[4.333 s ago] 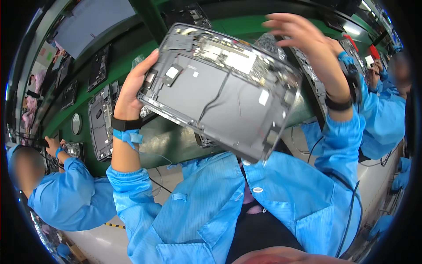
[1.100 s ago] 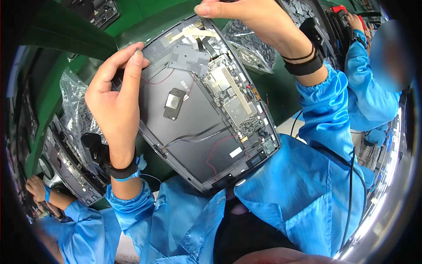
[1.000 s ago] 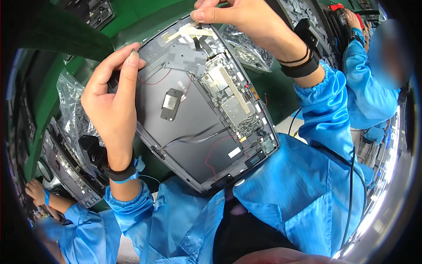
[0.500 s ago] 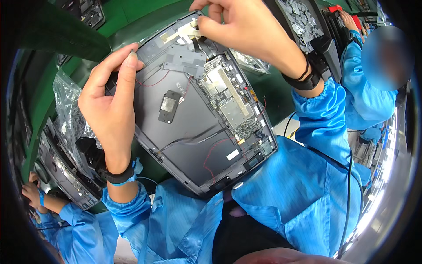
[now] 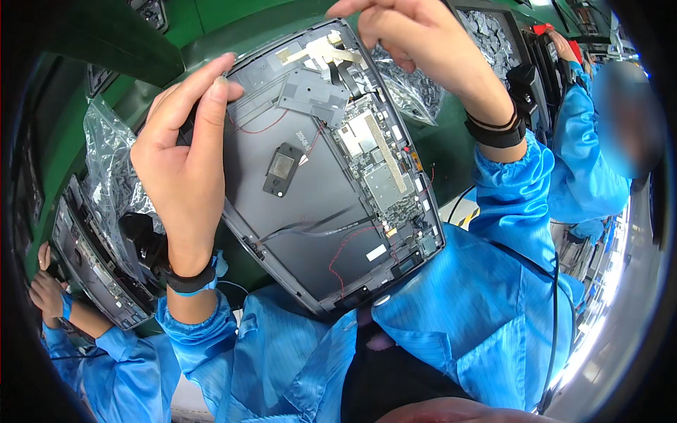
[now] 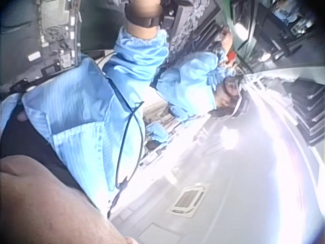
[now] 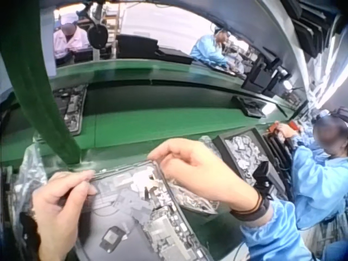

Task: Assembling internal components and connecting cables inside electronic devices such as tablets or laptops on a factory production line.

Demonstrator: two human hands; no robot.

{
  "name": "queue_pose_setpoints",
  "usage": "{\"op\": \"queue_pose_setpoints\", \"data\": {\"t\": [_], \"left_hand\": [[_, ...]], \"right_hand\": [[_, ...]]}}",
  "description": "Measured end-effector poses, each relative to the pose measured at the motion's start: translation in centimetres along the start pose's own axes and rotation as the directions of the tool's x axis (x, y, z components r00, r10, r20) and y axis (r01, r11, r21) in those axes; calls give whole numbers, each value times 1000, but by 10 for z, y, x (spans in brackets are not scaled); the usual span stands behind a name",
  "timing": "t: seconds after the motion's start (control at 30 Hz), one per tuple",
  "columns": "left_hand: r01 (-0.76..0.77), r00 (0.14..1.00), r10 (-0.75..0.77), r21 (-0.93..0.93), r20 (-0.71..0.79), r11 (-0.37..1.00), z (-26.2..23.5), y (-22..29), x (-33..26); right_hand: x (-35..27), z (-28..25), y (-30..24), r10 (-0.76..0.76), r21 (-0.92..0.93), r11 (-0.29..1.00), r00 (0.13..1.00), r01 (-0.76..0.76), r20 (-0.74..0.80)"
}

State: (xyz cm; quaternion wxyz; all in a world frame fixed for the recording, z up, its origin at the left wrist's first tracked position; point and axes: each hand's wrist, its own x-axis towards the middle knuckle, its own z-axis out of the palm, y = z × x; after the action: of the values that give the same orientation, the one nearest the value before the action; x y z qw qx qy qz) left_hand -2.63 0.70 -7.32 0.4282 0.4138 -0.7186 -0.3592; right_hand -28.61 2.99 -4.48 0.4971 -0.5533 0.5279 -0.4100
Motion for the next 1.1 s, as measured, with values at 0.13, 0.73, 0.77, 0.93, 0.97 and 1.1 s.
{"op": "queue_pose_setpoints", "data": {"t": [0.13,0.73,0.77,0.93,0.97,1.1], "left_hand": [[-131,991,133,97,-17,987,1,9,5],[243,960,-113,-566,255,788,8,67,4],[237,961,-98,-586,258,775,8,68,3],[143,981,-21,-635,195,759,13,72,2],[135,984,-30,-629,175,766,14,72,1],[216,967,-135,-420,215,881,10,76,7]], "right_hand": [[-6,8,-24,-113,-180,981,968,73,-224],[-23,57,-22,-174,536,835,984,125,43],[-24,56,-23,-132,573,817,989,67,73],[-27,55,-31,-118,595,797,993,106,-19],[-28,52,-32,-144,551,824,989,129,-17],[-24,51,-27,-202,472,853,975,221,-90]]}}
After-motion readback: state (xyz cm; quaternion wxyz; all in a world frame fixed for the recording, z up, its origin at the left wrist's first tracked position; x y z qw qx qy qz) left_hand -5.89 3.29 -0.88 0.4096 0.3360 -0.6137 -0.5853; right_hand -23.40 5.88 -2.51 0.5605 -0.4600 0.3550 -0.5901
